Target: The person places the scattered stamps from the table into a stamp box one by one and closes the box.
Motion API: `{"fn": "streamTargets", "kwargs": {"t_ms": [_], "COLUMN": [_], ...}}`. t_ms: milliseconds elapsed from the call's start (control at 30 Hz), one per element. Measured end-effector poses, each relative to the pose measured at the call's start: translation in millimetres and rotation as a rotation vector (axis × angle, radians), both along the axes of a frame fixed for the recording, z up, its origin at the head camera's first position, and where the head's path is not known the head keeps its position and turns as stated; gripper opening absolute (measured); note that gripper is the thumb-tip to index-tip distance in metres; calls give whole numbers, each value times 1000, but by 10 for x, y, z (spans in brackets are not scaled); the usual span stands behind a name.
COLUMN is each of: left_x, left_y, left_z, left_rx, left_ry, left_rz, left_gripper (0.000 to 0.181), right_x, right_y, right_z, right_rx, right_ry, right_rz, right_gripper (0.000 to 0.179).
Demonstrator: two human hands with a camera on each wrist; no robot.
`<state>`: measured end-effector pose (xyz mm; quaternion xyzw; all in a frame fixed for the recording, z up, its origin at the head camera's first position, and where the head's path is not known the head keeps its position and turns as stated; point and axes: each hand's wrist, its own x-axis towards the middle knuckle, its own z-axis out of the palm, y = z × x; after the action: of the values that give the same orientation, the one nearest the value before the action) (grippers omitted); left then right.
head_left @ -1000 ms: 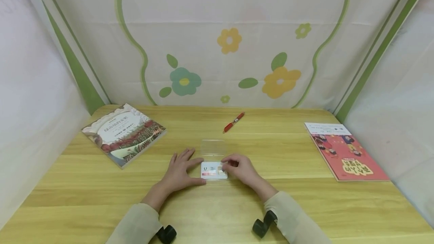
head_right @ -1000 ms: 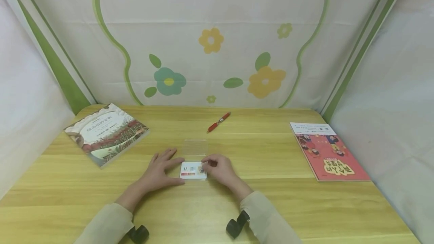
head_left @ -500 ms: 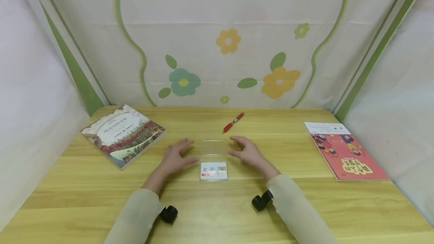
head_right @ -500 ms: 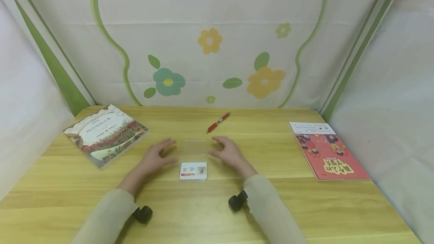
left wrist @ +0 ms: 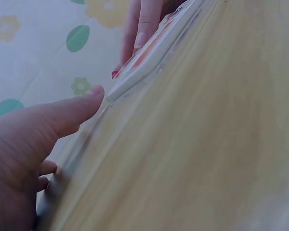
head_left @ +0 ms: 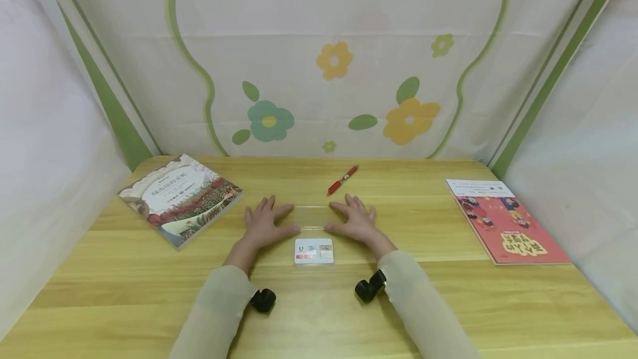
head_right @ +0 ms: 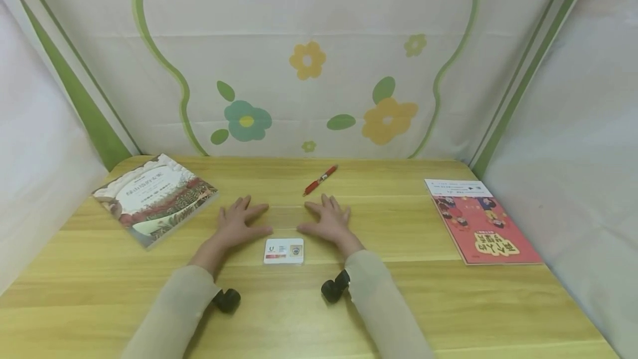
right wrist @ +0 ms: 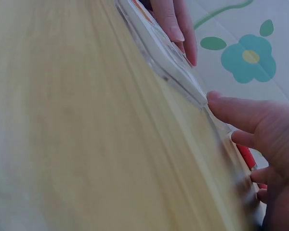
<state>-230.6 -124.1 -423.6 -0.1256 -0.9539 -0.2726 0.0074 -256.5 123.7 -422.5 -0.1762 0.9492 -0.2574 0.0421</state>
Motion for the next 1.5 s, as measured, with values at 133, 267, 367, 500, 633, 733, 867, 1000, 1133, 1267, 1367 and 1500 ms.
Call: {"fn": "streamTargets", "kwargs": {"t_ms": [133, 267, 367, 500, 633, 733, 867, 1000, 1133, 1267, 1367, 1500], "left_x": [1, 2, 2, 7, 27, 49, 105, 204, 331, 449, 528, 616], "left_y": [29, 44, 52, 54, 39, 25, 19, 12, 4, 12, 24, 44], "left_z": [-11, -22, -25, -17, -2, 20, 78, 141, 175, 173, 149, 93], "left_rx": [-49, -82, -86, -76, -43, 6, 72, 141, 186, 193, 193, 181], "left_ry": [17, 31, 35, 35, 28, 18, 5, -11, -13, 0, 9, 30], "left_rz": [14, 19, 18, 22, 23, 15, -1, -18, -29, -41, -44, -37], "left_gripper": [66, 64, 63, 62, 61, 61, 62, 63, 63, 63, 62, 61], "right_x": [3, 9, 11, 12, 18, 41, 116, 220, 328, 430, 501, 596], "right_y": [-24, -37, -43, -57, -67, -64, -54, -39, -28, -18, -13, -3], "right_z": [5, 18, 23, 30, 45, 78, 152, 213, 238, 235, 214, 163], "right_rx": [28, 34, 32, 25, -10, -53, -146, -245, -295, -313, -299, -248], "right_ry": [10, 13, 17, 18, -4, -29, -59, -96, -113, -100, -76, -29], "right_rz": [-2, -7, -12, -8, 1, 6, 21, 49, 75, 81, 73, 60], "right_gripper": [72, 69, 67, 67, 68, 68, 67, 69, 71, 70, 69, 69]}}
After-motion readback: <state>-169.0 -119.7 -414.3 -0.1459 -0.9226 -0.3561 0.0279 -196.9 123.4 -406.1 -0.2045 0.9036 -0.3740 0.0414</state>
